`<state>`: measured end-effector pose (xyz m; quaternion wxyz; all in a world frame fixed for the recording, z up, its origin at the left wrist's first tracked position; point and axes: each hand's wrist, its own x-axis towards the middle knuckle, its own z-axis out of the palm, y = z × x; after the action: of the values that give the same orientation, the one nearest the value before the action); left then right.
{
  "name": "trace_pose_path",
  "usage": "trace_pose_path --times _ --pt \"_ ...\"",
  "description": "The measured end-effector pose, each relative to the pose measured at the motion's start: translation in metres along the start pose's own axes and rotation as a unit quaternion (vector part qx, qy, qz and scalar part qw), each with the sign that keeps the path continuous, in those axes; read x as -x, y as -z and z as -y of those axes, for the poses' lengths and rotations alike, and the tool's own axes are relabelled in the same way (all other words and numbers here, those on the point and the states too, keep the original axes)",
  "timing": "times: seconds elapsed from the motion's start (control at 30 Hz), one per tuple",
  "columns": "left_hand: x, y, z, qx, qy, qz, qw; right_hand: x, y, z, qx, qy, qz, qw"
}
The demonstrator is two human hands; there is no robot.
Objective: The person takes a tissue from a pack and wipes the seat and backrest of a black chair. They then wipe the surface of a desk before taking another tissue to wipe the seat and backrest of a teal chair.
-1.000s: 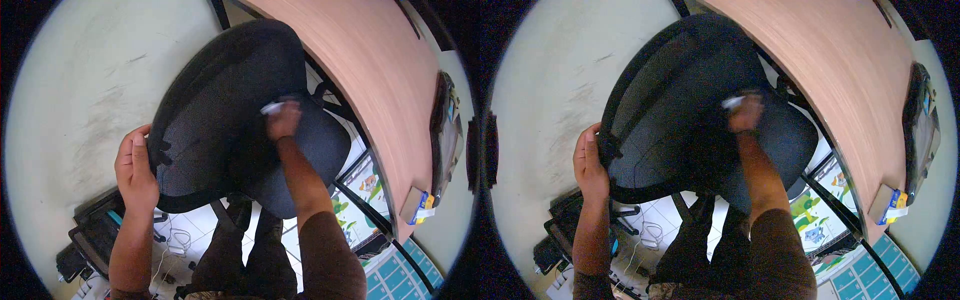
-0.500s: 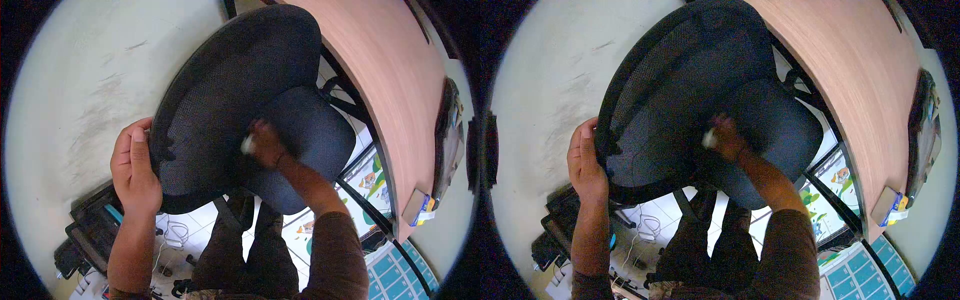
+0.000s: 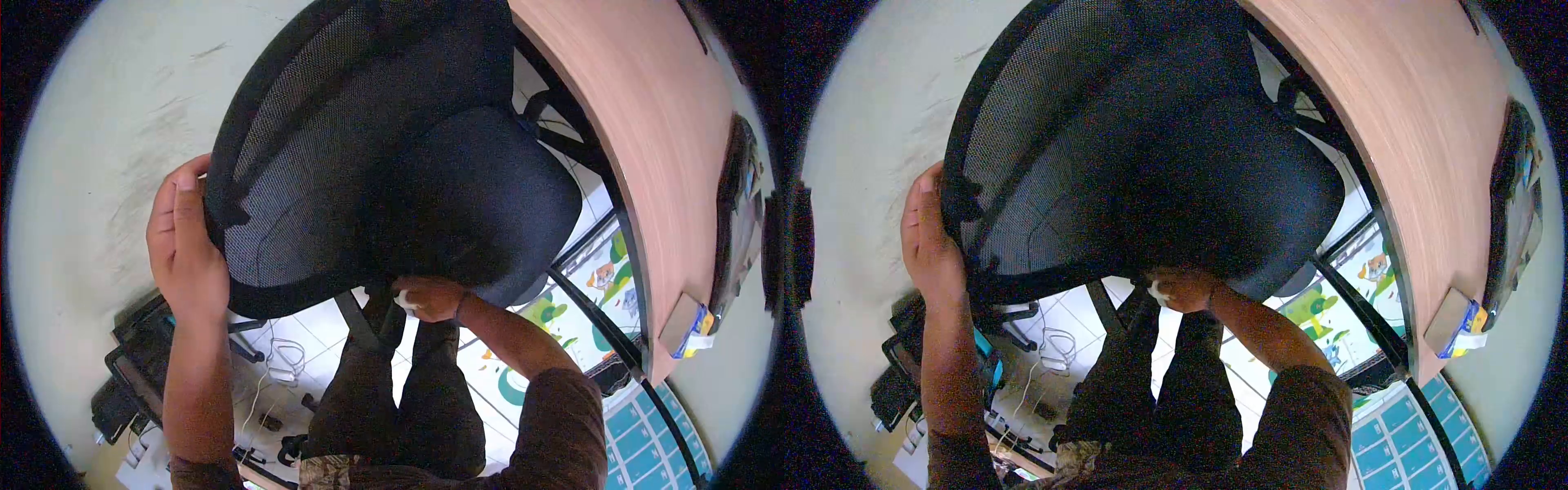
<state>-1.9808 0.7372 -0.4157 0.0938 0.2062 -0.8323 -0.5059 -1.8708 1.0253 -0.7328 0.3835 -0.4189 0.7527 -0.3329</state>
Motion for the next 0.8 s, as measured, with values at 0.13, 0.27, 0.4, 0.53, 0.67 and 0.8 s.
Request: trace_pose_path --times 0.13,0.27,0.4,0.53,0.67,0.8 --pt "0.000 0.001 0.001 -0.045 -0.008 -0.016 0.999 0.032 0.044 -0.047 0.132 -0.170 -0.406 0.888" --pt "0.004 -0.003 -0.004 -0.038 -0.031 -0.027 0.998 0.048 0.069 -0.108 0.281 -0.514 -0.532 0.611" --pt "0.002 0.000 0.001 -0.037 -0.013 -0.039 0.999 0.011 -0.008 -0.015 -0.082 -0.112 -0.146 0.980" --pt "-0.002 0.007 0.010 -0.038 0.001 -0.068 0.997 0.037 0.011 -0.015 -0.011 -0.119 -0.359 0.926" --pt "-0.005 0.010 0.011 -0.083 0.009 -0.067 0.994 0.117 0.082 -0.126 0.291 -0.377 -0.602 0.641" --pt "-0.007 0.011 0.013 -0.094 -0.013 -0.095 0.991 0.098 0.037 -0.058 0.341 -0.460 -0.442 0.690"
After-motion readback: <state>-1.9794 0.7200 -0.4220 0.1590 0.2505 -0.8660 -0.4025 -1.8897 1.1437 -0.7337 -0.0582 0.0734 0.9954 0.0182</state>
